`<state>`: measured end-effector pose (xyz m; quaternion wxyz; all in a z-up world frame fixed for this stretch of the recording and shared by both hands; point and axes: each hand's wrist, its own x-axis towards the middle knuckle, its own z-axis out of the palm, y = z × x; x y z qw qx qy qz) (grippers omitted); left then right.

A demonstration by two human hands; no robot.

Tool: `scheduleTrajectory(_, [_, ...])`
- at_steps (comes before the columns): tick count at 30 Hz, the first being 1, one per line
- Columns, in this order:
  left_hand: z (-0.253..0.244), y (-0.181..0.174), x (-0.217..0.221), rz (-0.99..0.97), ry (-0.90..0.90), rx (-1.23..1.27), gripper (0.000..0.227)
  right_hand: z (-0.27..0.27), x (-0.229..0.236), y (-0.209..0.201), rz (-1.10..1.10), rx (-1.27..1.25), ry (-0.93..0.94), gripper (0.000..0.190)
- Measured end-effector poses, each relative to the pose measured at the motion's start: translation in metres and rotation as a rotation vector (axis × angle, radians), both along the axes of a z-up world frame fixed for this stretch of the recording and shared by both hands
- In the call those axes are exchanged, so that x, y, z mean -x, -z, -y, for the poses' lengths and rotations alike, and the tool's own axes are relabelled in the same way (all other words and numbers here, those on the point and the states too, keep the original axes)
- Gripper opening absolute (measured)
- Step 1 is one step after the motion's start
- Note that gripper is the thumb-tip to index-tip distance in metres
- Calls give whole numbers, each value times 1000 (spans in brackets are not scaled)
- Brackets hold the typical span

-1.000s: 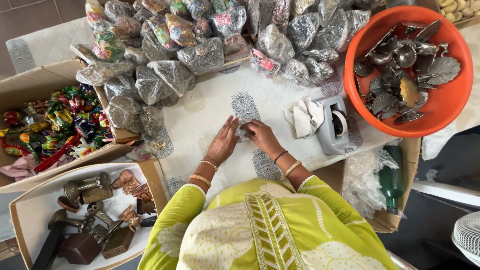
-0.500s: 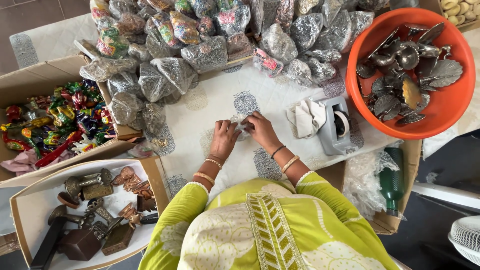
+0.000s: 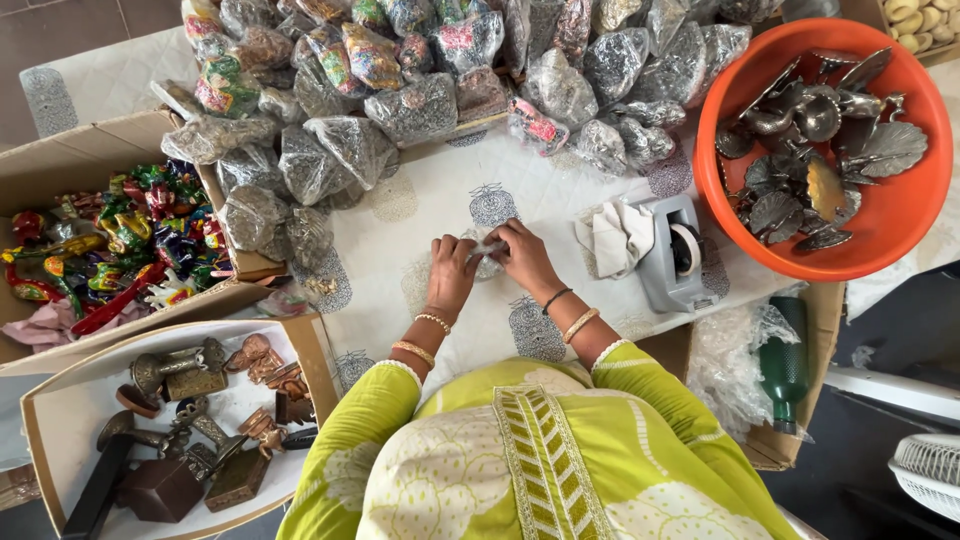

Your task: The person picks up decorative items from a box, places them into small plastic bags, and seals the bags using a tape dispenser.

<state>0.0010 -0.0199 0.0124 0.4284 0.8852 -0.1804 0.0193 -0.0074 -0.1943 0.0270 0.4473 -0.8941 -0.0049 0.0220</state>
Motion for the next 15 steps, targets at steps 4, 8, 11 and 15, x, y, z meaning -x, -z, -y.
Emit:
scheduleTrajectory(4, [0,4,0,-8,2,-7,18,0,-1,1,-36,10,12,23])
scheduleTrajectory(8, [2,-8,4,150,43,-27,22,1,-1,8,2,70,33,19])
scheduleTrajectory(11, [7,-2,4,88,-8,-9,18,1,-1,11,12,64,29,18])
scheduleTrajectory(15, [14,-1,-1,-70,-110,-38,13,2,-3,1,-1,56,0,20])
